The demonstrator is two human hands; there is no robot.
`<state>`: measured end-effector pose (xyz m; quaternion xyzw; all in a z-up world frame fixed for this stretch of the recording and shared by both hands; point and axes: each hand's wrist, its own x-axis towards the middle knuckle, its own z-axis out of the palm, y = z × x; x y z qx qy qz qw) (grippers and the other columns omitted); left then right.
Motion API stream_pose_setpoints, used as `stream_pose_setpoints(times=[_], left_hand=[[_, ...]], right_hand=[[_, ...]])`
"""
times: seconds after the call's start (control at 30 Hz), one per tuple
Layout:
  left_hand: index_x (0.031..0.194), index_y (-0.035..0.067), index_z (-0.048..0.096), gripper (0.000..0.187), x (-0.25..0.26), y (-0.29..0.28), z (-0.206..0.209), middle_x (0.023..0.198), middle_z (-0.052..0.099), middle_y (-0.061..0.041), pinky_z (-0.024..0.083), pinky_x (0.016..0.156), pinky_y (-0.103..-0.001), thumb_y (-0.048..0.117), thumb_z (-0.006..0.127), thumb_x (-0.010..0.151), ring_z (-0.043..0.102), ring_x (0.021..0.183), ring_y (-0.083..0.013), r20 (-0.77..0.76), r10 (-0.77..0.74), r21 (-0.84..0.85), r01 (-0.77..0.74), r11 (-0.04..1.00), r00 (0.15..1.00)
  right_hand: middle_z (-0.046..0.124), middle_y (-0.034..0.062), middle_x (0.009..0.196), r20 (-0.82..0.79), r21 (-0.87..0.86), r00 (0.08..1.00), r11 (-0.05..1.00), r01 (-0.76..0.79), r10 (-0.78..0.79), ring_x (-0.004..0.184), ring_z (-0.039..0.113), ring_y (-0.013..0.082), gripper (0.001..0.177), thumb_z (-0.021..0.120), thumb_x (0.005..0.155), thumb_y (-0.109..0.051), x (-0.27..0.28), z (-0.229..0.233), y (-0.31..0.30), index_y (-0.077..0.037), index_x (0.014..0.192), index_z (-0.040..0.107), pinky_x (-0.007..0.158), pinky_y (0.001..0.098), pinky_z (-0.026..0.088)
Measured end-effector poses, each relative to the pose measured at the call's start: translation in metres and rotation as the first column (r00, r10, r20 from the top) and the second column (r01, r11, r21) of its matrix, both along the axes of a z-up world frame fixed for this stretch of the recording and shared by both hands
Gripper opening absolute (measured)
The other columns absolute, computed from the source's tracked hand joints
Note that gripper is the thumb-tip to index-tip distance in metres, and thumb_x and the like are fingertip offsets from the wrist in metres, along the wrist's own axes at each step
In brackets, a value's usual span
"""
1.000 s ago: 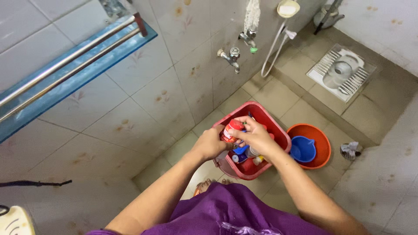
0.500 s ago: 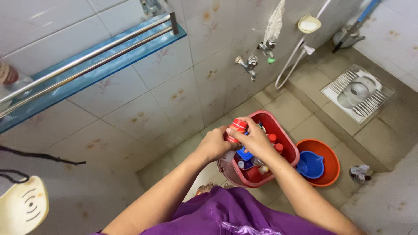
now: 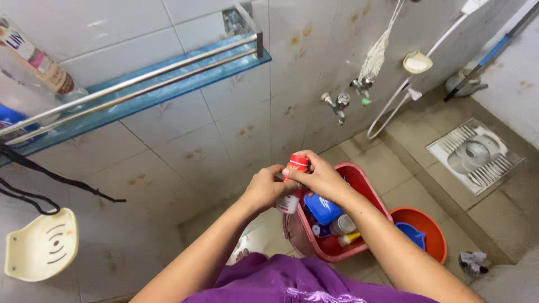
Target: The person takes several bottles and containers from a pink bucket on the floor and places them one by one onto a wall-mounted glass shelf in the bathroom. Items include a white cylindrical bottle, a green-capped bottle, a green jar, a clear bottle, a blue bottle, and a small red bottle.
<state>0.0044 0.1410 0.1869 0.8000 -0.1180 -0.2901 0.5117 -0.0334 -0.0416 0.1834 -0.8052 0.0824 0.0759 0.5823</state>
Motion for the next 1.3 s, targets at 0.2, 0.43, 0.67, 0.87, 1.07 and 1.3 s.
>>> stream_pose_setpoints(times=[0.2, 0.43, 0.67, 0.87, 1.07, 1.3], left_hand=[[0.120, 0.005, 0.070, 0.053, 0.021, 0.029, 0.017, 0.094, 0.079, -0.013, 0.059, 0.072, -0.035, 0.031, 0.081, 0.075, 0.077, 0.082, -0.0199, 0.064, 0.044, 0.045, -0.047, 0.998, 0.997], [0.125, 0.009, 0.068, 0.062, 0.041, 0.076, 0.036, 0.099, 0.079, -0.012, 0.059, 0.081, -0.035, 0.022, 0.085, 0.067, 0.077, 0.091, -0.0210, 0.150, 0.171, -0.028, -0.169, 0.985, 0.974], [0.124, 0.011, 0.070, 0.061, 0.055, 0.124, 0.061, 0.102, 0.080, -0.009, 0.060, 0.080, -0.036, 0.023, 0.087, 0.066, 0.078, 0.091, -0.0202, 0.323, 0.329, -0.054, -0.329, 0.943, 0.887], [0.124, 0.012, 0.070, 0.059, 0.054, 0.157, 0.086, 0.103, 0.079, -0.009, 0.062, 0.076, -0.035, 0.023, 0.086, 0.068, 0.079, 0.088, -0.0190, 0.379, 0.442, -0.102, -0.438, 0.893, 0.813], [0.126, 0.013, 0.069, 0.058, 0.065, 0.189, 0.115, 0.106, 0.079, -0.010, 0.062, 0.078, -0.034, 0.024, 0.085, 0.072, 0.079, 0.094, -0.0192, 0.486, 0.491, -0.212, -0.447, 0.869, 0.723], [0.128, 0.006, 0.065, 0.054, 0.089, 0.225, 0.148, 0.114, 0.078, -0.013, 0.060, 0.089, -0.033, 0.024, 0.083, 0.080, 0.076, 0.107, -0.0201, 0.625, 0.540, -0.420, -0.341, 0.841, 0.563]], right_hand=[[0.072, 0.0072, 0.093, 0.007, 0.003, 0.997, 0.997, -0.075, 0.075, 0.074, 0.067, 0.0123, 0.063, 0.078, 0.081, -0.042, 0.027, 0.022, 0.026, -0.008, 0.131, 0.058, 0.055, 0.0276, 0.054], [0.072, 0.0088, 0.107, 0.174, 0.034, 0.971, 0.984, -0.173, 0.164, 0.088, 0.070, 0.0124, 0.069, 0.080, 0.082, -0.035, 0.072, 0.035, 0.066, -0.005, 0.137, 0.051, 0.066, 0.0285, 0.060], [0.075, 0.0106, 0.107, 0.185, 0.035, 0.942, 0.956, -0.291, 0.280, 0.083, 0.070, 0.0179, 0.056, 0.079, 0.084, -0.029, 0.104, 0.061, 0.105, 0.001, 0.129, 0.063, 0.066, 0.0301, 0.061], [0.076, 0.0097, 0.105, 0.148, -0.023, 0.919, 0.930, -0.366, 0.366, 0.088, 0.075, 0.0156, 0.056, 0.075, 0.085, -0.036, 0.115, 0.091, 0.149, -0.003, 0.128, 0.061, 0.063, 0.0313, 0.064], [0.077, 0.0097, 0.104, 0.356, -0.162, 0.840, 0.912, -0.377, 0.410, 0.081, 0.074, 0.0164, 0.057, 0.076, 0.085, -0.041, 0.129, 0.130, 0.185, -0.003, 0.127, 0.064, 0.062, 0.0291, 0.062], [0.075, 0.0071, 0.108, 0.508, -0.143, 0.750, 0.900, -0.411, 0.423, 0.086, 0.074, 0.0138, 0.055, 0.078, 0.086, -0.038, 0.154, 0.187, 0.223, -0.004, 0.127, 0.062, 0.064, 0.0287, 0.062]])
